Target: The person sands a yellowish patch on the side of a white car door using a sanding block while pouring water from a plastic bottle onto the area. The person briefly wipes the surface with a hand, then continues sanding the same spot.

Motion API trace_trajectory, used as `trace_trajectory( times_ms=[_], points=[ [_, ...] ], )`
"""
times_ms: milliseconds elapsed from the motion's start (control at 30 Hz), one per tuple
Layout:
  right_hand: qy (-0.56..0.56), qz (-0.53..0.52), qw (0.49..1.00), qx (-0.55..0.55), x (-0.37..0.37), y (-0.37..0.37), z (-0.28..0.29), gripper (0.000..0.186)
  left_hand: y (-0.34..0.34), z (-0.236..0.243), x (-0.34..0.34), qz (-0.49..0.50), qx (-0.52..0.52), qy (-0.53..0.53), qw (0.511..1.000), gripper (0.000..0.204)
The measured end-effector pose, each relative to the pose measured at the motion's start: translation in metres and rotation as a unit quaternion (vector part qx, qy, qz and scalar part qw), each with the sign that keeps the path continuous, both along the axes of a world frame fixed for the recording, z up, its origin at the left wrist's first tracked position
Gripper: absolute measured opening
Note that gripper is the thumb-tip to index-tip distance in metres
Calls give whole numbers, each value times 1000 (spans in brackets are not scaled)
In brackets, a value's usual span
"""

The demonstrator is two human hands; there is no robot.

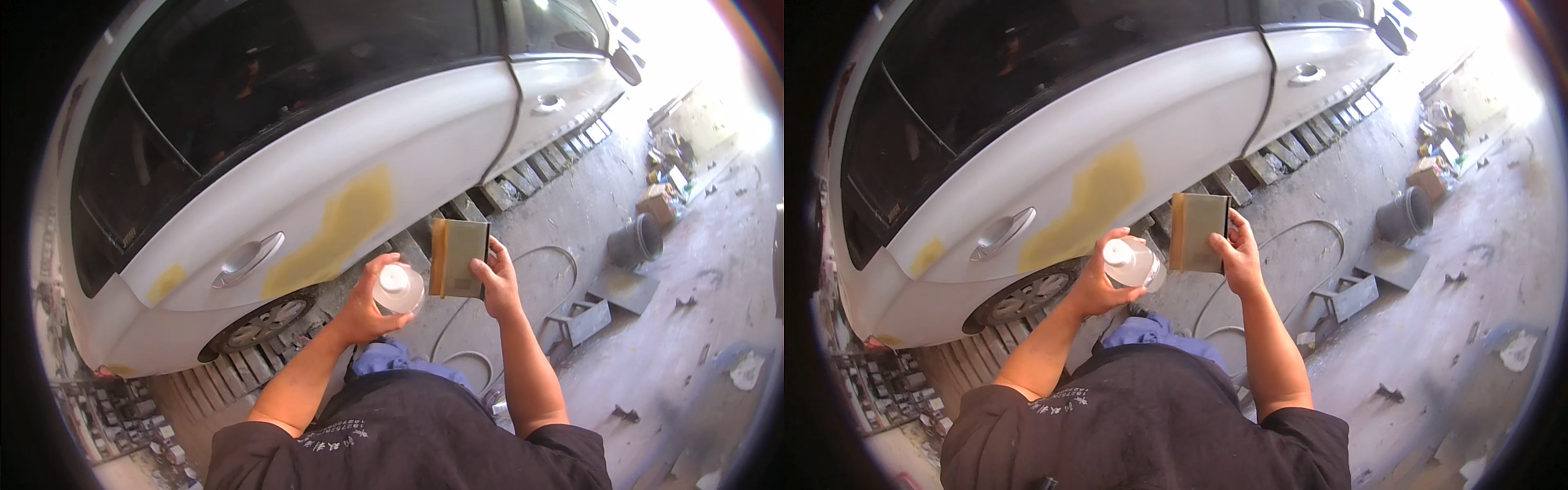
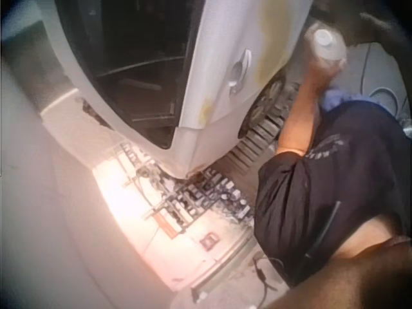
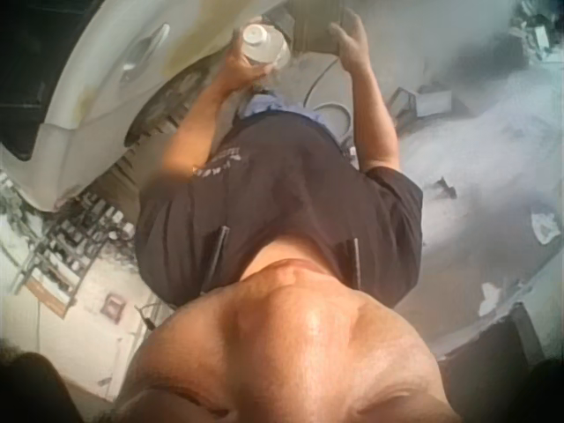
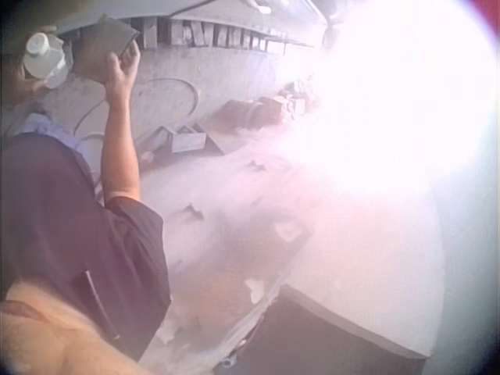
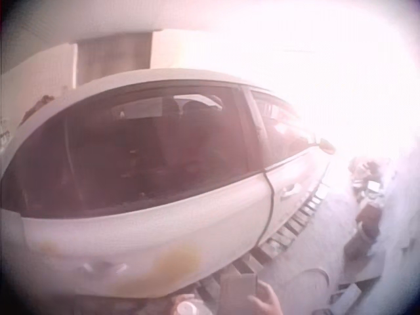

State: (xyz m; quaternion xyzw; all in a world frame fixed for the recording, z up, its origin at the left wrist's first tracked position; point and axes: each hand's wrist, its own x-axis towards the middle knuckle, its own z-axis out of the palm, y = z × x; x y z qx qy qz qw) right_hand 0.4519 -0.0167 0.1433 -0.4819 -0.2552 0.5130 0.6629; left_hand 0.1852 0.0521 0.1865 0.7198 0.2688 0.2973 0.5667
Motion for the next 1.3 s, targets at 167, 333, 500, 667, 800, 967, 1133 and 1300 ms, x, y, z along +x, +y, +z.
trace_trajectory(
  times_ms=[167, 333, 500, 667, 800, 967, 1133, 1300],
  points=[
    [121, -44, 991, -33, 6, -63, -20, 64, -37, 1, 12, 56, -3, -7, 998, 81],
    [246, -34, 969, 22, -2, -104, -36, 57, -67, 8, 26, 95, -53, -27, 994, 78],
    [345, 15, 936, 65, -26, -119, -44, 56, -95, 14, 30, 125, -146, -113, 975, 78],
    [417, 66, 904, 61, -62, -131, -56, 60, -102, 21, 17, 119, 105, -42, 986, 63],
    [446, 95, 888, 56, -93, -125, -66, 61, -96, 36, 3, 94, 191, -76, 974, 52],
    [398, 99, 912, 9, -124, -108, -57, 60, -89, 29, -33, 81, 196, -111, 971, 46],
    [367, 95, 925, 16, -137, -97, -53, 57, -72, 35, -59, 91, 300, -81, 946, 36],
    [311, 88, 945, 51, -139, -83, -20, 56, -75, 43, -85, 159, 71, -96, 980, 17]
  ],
)
